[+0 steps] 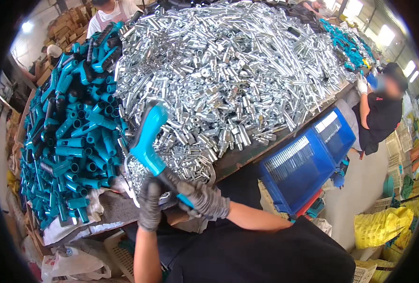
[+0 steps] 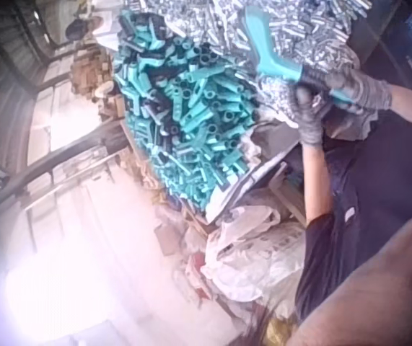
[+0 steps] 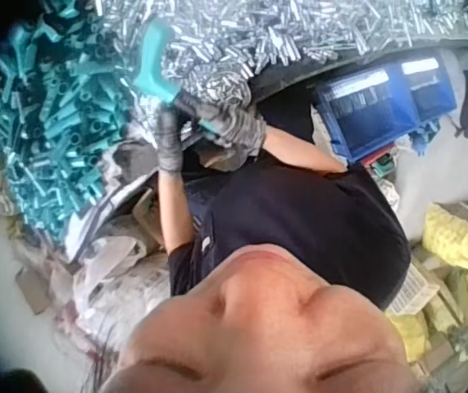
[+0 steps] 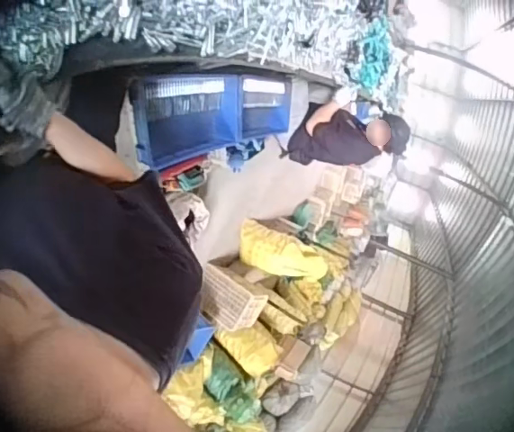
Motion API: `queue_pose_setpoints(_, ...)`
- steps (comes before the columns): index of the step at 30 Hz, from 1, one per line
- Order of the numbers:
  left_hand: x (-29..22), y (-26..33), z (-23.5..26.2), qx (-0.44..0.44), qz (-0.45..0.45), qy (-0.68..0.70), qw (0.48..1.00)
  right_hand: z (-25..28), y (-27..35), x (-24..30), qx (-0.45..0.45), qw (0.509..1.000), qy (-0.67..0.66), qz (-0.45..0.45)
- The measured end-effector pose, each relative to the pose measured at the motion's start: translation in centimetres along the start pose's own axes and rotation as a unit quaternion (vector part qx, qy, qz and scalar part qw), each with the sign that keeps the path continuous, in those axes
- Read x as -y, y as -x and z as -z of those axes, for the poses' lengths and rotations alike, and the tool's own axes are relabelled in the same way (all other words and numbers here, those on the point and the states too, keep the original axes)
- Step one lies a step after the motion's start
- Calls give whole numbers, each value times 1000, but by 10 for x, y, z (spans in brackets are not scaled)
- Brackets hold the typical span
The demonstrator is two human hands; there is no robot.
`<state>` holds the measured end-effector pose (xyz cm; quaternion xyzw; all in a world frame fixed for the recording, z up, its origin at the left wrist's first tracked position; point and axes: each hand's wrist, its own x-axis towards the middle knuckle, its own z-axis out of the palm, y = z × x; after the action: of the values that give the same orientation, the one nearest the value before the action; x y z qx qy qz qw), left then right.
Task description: Assemble metal shafts into plastic handles and store the finished assemblies in a basket.
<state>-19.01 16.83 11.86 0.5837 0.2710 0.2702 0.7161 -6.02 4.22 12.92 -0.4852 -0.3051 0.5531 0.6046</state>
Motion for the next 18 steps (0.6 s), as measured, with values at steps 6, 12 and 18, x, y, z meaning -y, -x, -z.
queue_pose_setpoints(6, 6, 1, -25, 39, -18, 78, 996, -4, -10, -29, -3, 990, -120, -74)
queue_pose_setpoints(12, 13, -6, -16, 78, 44, 122, 989, 5, -9, -29, 15, 963, -246, -109)
queue_pose_setpoints(18, 17, 0, -3, 94, 34, 141, 985, -2, -12, -33, -1, 975, -195, -107)
